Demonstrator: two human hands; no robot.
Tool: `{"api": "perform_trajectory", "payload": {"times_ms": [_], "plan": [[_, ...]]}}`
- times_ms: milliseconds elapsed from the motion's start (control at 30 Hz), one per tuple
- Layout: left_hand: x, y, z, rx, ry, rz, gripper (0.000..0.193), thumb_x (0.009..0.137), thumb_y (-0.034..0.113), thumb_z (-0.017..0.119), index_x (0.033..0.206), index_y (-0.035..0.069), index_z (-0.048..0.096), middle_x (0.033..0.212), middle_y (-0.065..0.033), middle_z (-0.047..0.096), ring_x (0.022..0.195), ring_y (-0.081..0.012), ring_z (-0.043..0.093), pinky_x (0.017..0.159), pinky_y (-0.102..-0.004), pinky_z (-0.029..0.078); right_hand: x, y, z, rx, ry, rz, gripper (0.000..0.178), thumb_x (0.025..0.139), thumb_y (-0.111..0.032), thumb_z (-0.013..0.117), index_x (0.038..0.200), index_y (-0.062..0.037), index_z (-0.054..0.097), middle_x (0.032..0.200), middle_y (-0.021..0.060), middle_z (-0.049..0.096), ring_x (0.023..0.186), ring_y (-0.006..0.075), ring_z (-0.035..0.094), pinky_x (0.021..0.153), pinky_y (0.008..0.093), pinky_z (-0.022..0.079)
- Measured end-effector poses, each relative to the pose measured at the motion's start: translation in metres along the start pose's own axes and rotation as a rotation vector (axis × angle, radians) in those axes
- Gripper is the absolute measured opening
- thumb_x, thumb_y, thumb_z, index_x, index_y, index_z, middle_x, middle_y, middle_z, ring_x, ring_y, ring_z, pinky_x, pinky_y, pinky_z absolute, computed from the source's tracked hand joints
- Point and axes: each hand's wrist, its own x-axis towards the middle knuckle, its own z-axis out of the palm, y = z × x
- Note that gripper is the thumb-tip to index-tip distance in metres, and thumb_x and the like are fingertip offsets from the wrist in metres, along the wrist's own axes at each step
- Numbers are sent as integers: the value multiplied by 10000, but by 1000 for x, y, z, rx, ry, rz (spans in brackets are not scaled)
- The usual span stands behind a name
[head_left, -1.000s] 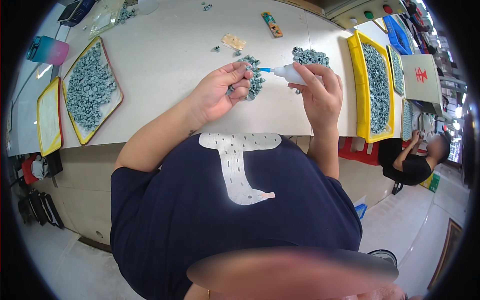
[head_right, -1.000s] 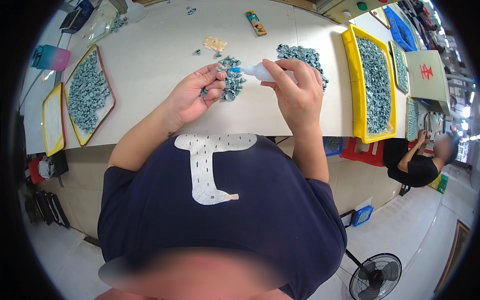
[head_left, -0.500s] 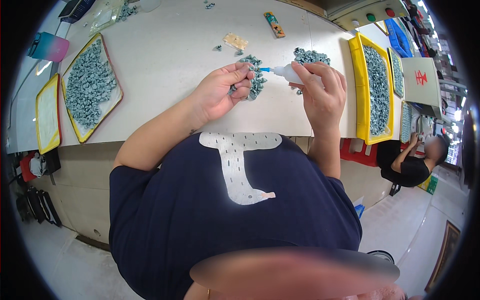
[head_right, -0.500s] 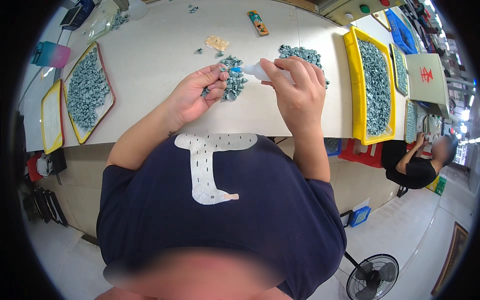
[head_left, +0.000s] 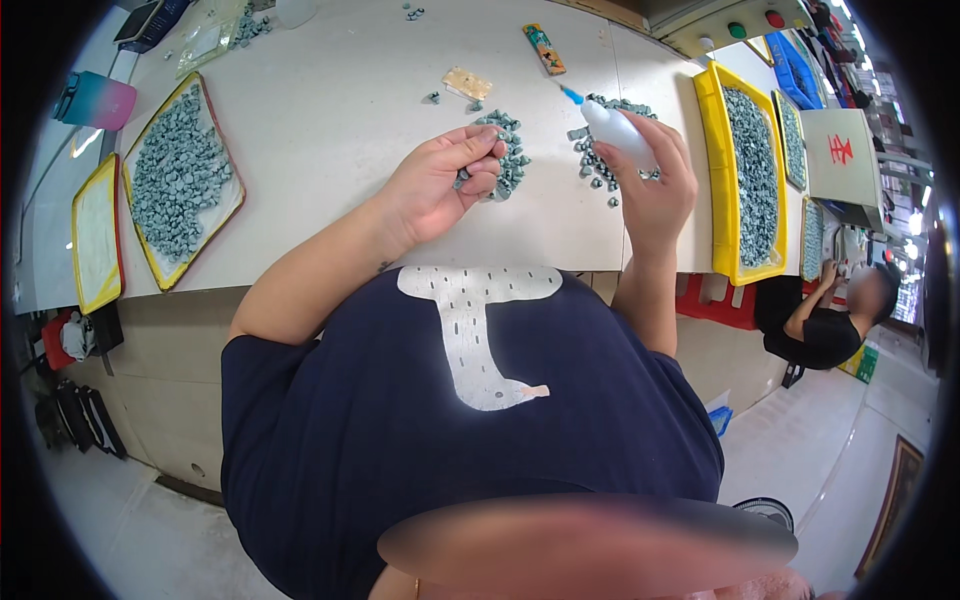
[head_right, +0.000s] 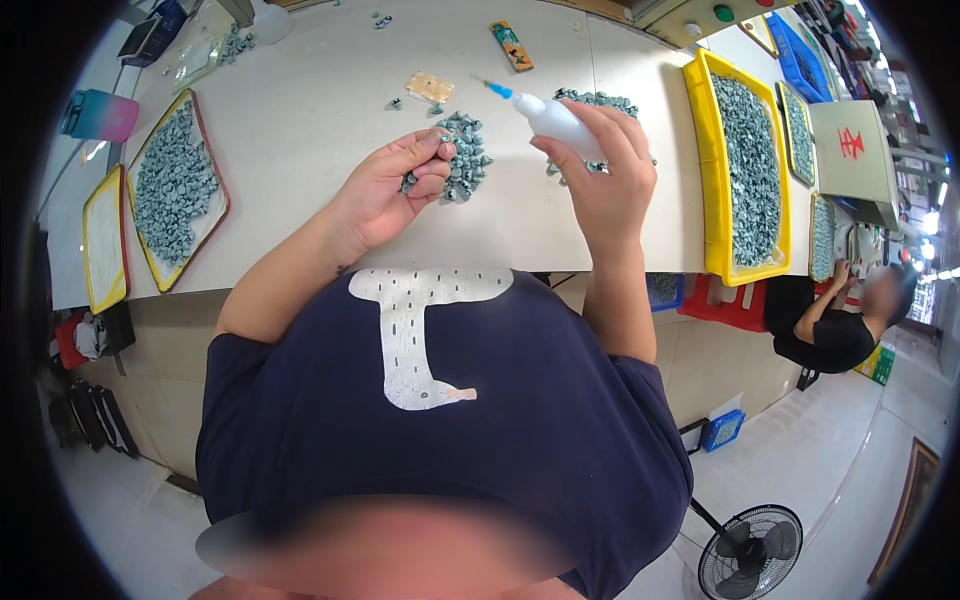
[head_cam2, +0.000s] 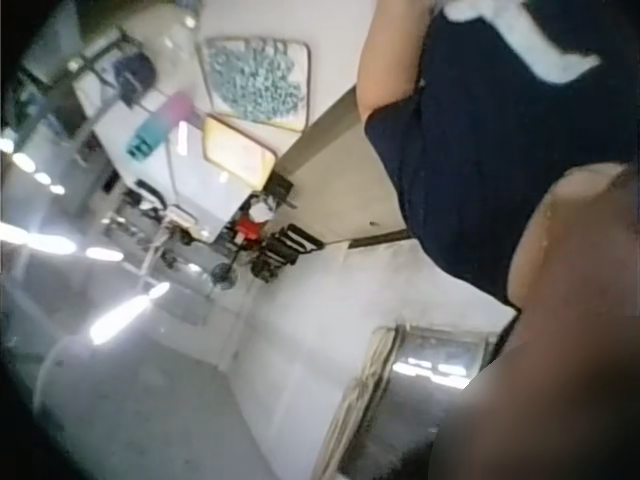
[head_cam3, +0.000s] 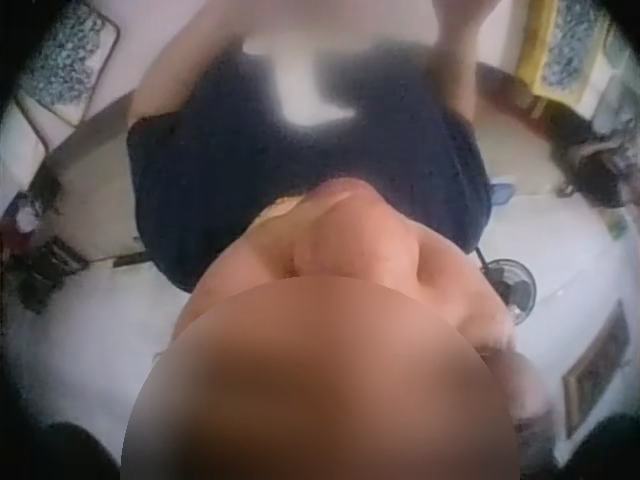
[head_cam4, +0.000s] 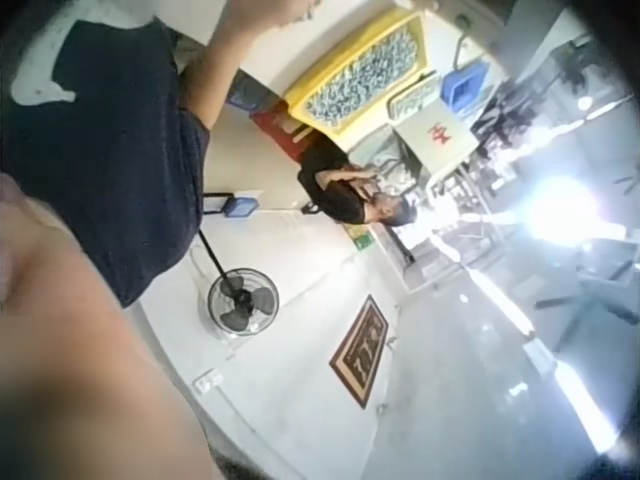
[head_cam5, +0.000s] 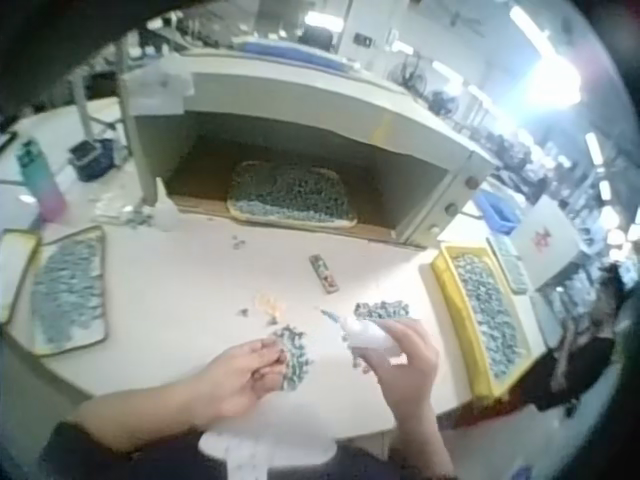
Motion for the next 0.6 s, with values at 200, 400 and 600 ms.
{"api": "perform_trajectory", "payload": {"times_ms": [200,400,600], "plan": [[0,2,0,-3,-24,0,109,951,97,547,1009,5,553,920,-53,547,648,-64,389,514,-192,326,-20,32,37,420,-166,383,405,742,-88,780,1093,-16,590,997,69,672,951,157,639,848,284,493],[1,1,0,-7,-37,-15,114,955,118,553,987,9,553,908,-44,550,644,-58,384,507,-187,318,-26,36,46,354,-273,388,414,752,-72,768,1114,-25,573,1006,91,671,959,169,650,863,282,493],[2,1,-2,-3,-58,-37,122,955,129,559,994,13,546,901,-39,555,649,-58,384,507,-187,317,-15,36,12,174,-199,491,228,830,-56,669,1049,-1,633,957,110,672,817,204,651,728,323,509]]}}
